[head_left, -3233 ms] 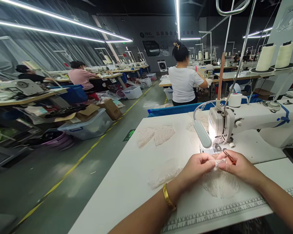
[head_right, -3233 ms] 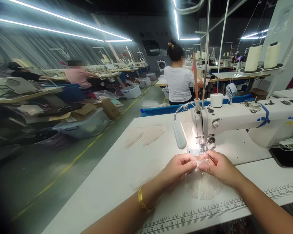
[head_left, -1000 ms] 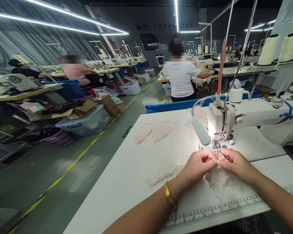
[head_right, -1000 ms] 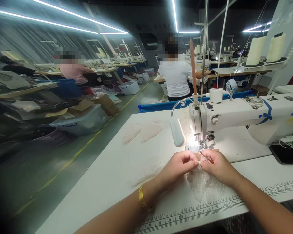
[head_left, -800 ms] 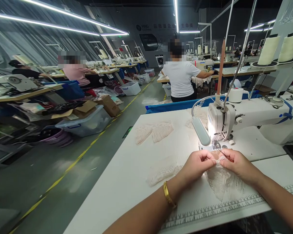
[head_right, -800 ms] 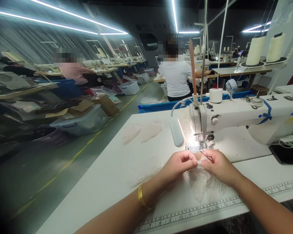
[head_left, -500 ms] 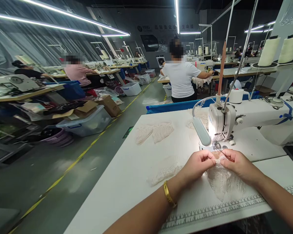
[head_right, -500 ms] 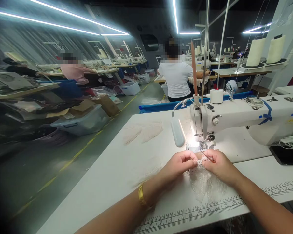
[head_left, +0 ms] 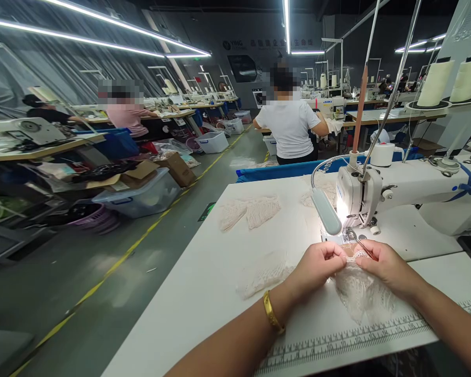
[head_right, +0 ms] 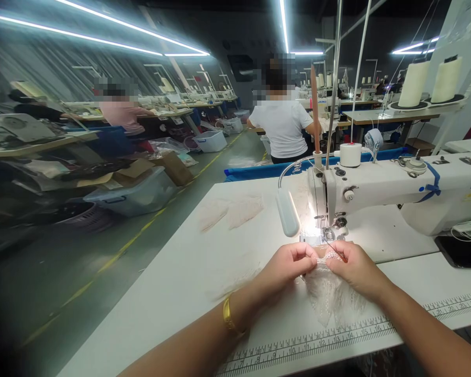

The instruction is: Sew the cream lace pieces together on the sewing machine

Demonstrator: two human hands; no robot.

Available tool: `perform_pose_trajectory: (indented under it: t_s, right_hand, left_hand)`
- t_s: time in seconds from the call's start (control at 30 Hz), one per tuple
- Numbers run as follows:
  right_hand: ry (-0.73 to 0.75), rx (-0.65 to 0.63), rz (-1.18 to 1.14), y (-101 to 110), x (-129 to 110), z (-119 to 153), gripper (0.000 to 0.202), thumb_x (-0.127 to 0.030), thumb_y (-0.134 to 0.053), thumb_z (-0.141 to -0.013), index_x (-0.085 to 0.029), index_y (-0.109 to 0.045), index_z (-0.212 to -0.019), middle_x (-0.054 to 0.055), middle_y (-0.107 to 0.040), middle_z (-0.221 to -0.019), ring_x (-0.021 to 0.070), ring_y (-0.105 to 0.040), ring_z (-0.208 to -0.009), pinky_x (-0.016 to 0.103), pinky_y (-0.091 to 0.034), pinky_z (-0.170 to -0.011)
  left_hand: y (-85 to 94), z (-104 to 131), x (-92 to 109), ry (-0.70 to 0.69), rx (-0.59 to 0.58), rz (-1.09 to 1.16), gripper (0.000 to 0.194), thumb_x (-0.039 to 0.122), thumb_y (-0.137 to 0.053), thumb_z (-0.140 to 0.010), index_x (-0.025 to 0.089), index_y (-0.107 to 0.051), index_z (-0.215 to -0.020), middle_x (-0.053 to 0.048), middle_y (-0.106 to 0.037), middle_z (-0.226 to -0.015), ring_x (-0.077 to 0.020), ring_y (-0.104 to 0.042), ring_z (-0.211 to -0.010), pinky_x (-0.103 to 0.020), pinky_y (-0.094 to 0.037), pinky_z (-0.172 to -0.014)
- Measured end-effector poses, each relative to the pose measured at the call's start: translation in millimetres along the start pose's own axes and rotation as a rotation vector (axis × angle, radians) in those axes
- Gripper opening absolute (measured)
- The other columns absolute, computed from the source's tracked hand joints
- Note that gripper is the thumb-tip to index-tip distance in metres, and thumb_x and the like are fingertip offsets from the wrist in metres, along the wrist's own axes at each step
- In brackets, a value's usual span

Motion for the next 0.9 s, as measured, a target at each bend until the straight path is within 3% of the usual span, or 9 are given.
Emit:
perform_pose_trajectory:
  t_s: [0.43, 0.63, 0.9]
  right_hand:
    - [-0.008, -0.061, -0.076, -3.3, 0.2, 1.8, 0.034, -0.047, -0.066, -0.089, -0.023, -0.045, -0.077, -0.005, -0.040, -0.075, 0.0144, -0.035, -0.069, 0.028, -0.030, -0.063]
    - [-0.010, -0.001, -0.001, 0.1, 1.0, -0.7, 0.041, -0.044, -0.068, -0.085, -0.024, -0.035, -0.071, -0.006, -0.032, -0.071, 0.0136, -0.030, -0.066, 0.028, -0.025, -0.059]
    - [-0.014, -0.038, -0.064, 3.2, 0.2, 2.3, 0.021, -0.037, -0.064, -0.087, -0.021, -0.052, -0.079, -0.004, -0.046, -0.075, 0.0140, -0.041, -0.069, 0.028, -0.031, -0.063]
  left_hand:
    - [0.2, -0.3, -2.3, 0.022, -0.020, 0.050, 0.022, 0.036, -0.069, -0.072, 0.017, -0.059, -0.076, 0.004, -0.054, -0.063, -0.0117, -0.047, -0.061, -0.025, -0.036, -0.059]
    - [-0.9, 0.1, -0.4, 0.019, -0.013, 0.037, 0.021, 0.035, -0.067, -0.071, 0.017, -0.058, -0.074, 0.003, -0.053, -0.064, -0.0114, -0.047, -0.061, -0.025, -0.038, -0.060]
    - [7.0, -0.5, -3.9, 0.035, 0.021, 0.039, 0.020, 0.035, -0.068, -0.070, 0.017, -0.060, -0.074, 0.005, -0.053, -0.061, -0.0106, -0.045, -0.058, -0.024, -0.034, -0.057]
Point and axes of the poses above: each hand's wrist, its own z-axis away from the middle knuckle, its own y-axis out of the back of the hand, x = y × z, the point moved 9 cm from there along -z, towards the middle knuckle
